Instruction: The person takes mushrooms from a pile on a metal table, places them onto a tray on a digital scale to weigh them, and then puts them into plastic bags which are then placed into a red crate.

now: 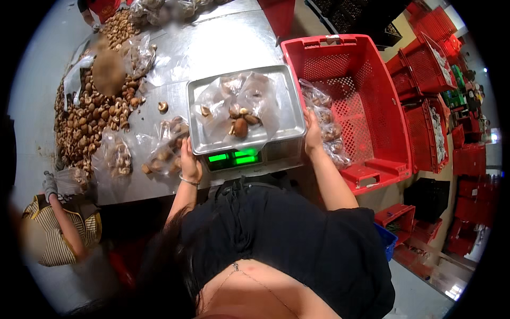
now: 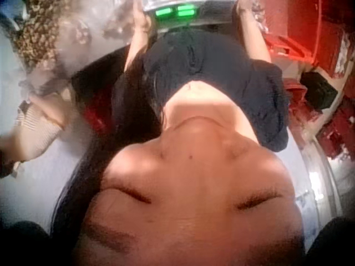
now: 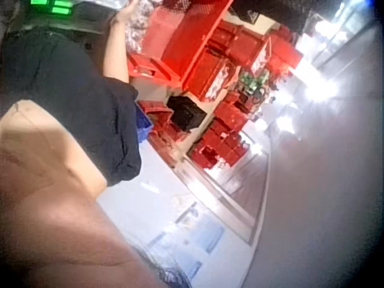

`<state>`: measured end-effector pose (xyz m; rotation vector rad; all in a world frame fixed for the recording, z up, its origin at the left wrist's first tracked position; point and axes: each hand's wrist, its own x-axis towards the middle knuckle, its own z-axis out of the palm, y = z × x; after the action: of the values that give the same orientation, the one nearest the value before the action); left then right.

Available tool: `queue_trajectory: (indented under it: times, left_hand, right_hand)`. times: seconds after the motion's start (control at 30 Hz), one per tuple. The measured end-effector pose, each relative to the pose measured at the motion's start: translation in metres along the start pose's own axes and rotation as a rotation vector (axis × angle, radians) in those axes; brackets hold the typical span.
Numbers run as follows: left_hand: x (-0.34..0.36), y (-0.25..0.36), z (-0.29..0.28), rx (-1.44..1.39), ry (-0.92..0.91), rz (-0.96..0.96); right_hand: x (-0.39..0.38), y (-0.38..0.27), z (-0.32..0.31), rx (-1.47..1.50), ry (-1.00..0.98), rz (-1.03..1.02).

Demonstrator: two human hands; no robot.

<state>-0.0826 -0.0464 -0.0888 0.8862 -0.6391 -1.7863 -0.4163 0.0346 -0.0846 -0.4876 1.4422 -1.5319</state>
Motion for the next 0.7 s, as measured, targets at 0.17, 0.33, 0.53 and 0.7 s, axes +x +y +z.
queue_trajectory:
  times: [0.17, 0.33, 0.53, 0.7]
  left_hand:
    - [0.017, -0.018, -0.030, 0.241, 0.134, 0.186]
    - [-0.024, 0.056, 0.054, 0.614, 0.069, 0.628]
    - [-0.017, 0.077, 0.135, 1.461, -0.212, 0.873]
    - [-0.038, 0.103, 0.118, 0.526, -0.310, 0.392]
  right_hand:
    - [0.018, -0.006, 0.000, -0.145, 0.032, -0.060]
    - [-0.026, -0.061, 0.032, -0.211, 0.016, -0.506]
    - [-0.046, -0.098, 0.107, -0.732, -0.265, -0.502]
    - [-0.038, -0.119, 0.093, -0.056, -0.373, -0.528]
